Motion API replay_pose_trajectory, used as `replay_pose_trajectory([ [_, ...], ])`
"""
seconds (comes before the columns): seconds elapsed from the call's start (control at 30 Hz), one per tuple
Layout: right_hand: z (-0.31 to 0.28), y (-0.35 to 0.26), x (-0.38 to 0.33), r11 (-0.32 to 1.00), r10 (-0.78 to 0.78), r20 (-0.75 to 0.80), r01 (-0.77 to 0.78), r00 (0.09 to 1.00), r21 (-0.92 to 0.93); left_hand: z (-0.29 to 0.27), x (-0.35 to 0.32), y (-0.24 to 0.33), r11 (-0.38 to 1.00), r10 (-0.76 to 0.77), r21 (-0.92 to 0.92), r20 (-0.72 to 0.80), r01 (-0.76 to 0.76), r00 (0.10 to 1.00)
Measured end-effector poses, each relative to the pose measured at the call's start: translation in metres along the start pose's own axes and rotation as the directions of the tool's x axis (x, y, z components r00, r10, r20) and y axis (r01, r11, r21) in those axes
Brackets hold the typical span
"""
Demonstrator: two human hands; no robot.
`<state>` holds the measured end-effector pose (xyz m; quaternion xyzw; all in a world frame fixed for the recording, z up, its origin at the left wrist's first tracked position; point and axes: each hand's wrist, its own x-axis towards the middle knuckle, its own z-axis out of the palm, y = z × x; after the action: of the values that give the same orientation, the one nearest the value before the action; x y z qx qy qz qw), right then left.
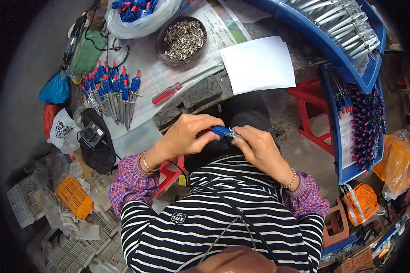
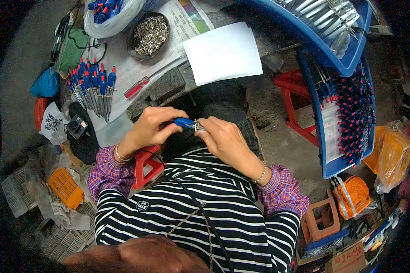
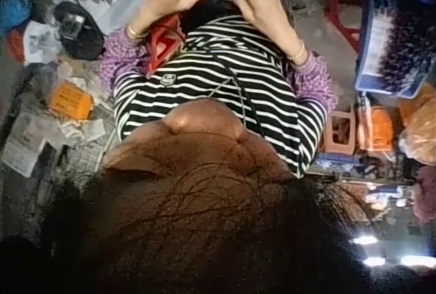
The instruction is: Assembling hardware components by inserting metal shafts into plastic handles at a manual workstation.
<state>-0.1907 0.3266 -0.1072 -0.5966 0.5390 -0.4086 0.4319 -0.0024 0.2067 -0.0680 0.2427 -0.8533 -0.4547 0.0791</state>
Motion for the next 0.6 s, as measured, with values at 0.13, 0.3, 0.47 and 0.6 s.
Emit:
replay_pose_trajectory([
  [0.13,-0.004,-0.002,0.003,0.998,-0.038,-0.007,0.038,0.999,-0.053,0.001,0.001,0.006,1.000,0.009,0.002,0.045,-0.009,0.999],
  [0.3,-0.004,-0.002,0.001,0.987,-0.098,-0.029,0.094,0.995,-0.129,0.005,-0.002,0.010,0.996,0.030,0.081,0.023,-0.031,0.999],
  [0.47,0.001,-0.004,-0.002,0.974,-0.094,-0.036,0.085,0.995,-0.210,0.011,-0.008,0.004,0.994,0.017,0.104,-0.044,-0.013,0.999],
  [0.6,0.000,-0.004,0.000,0.961,-0.113,-0.057,0.095,0.992,-0.258,0.013,-0.004,0.010,0.988,0.005,0.154,-0.149,0.018,0.989],
])
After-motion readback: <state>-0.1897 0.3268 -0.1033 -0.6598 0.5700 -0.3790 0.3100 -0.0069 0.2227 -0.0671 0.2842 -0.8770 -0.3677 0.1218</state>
